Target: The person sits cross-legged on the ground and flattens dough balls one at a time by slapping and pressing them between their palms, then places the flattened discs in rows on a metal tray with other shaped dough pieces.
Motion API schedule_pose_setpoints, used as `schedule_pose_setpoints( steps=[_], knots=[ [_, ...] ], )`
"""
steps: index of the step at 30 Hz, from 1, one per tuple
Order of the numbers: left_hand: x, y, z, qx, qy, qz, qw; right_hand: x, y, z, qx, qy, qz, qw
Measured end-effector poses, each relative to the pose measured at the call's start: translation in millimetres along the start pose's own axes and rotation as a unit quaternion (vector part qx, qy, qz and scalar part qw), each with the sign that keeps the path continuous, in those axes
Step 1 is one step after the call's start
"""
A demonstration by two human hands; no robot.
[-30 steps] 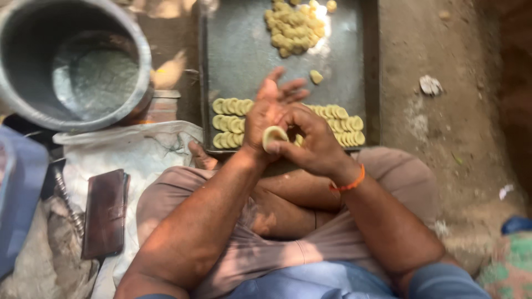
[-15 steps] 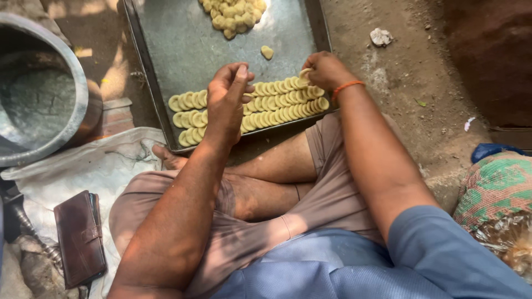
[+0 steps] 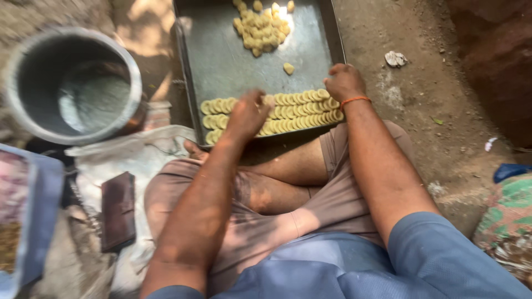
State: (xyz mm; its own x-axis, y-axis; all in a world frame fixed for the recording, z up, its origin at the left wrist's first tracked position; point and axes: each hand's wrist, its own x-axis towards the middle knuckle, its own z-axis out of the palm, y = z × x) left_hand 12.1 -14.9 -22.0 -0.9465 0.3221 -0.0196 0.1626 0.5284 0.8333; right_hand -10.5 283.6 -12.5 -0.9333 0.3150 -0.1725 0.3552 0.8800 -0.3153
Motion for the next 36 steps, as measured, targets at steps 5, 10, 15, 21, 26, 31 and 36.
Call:
schedule_pose_setpoints(
  steps=[5,10,15,21,26,31,36],
  knots=[
    [-28.6,-2.3,34.2,0.204,-0.201,-0.106,0.952,-15.9,6.2,-21.4,0.034,0.100,0.099,0.989],
    [-47.6,19.3,57.7,0.277,-0.152,-0.009,0.949,-22.2,19.4,-42.1,0.051,-0.100,0.183,0.977],
    [-64.6,46.9,60.4,0.320,-0.140,-0.037,0.937,-30.0,27.4,-54.8,0.071,-0.101,0.162,0.979],
    [-83.7,79.4,66.3,0.371,-0.187,-0.144,0.898,-38.3,28.2,-59.7,0.093,-0.112,0.180,0.973],
    [-84.4,75.8,62.9,0.370,-0.183,-0.117,0.903,-34.6,29.9,-60.9,0.119,-0.093,0.205,0.967],
    [-48.1,53.6,42.5,0.232,-0.235,-0.078,0.941,-23.5,27.1,-49.2,0.128,-0.017,0.165,0.978],
    [-16.9,41.0,14.8,-0.320,-0.077,-0.159,0.931,-10.4,19.9,-31.3,0.108,0.040,0.135,0.984]
  ],
)
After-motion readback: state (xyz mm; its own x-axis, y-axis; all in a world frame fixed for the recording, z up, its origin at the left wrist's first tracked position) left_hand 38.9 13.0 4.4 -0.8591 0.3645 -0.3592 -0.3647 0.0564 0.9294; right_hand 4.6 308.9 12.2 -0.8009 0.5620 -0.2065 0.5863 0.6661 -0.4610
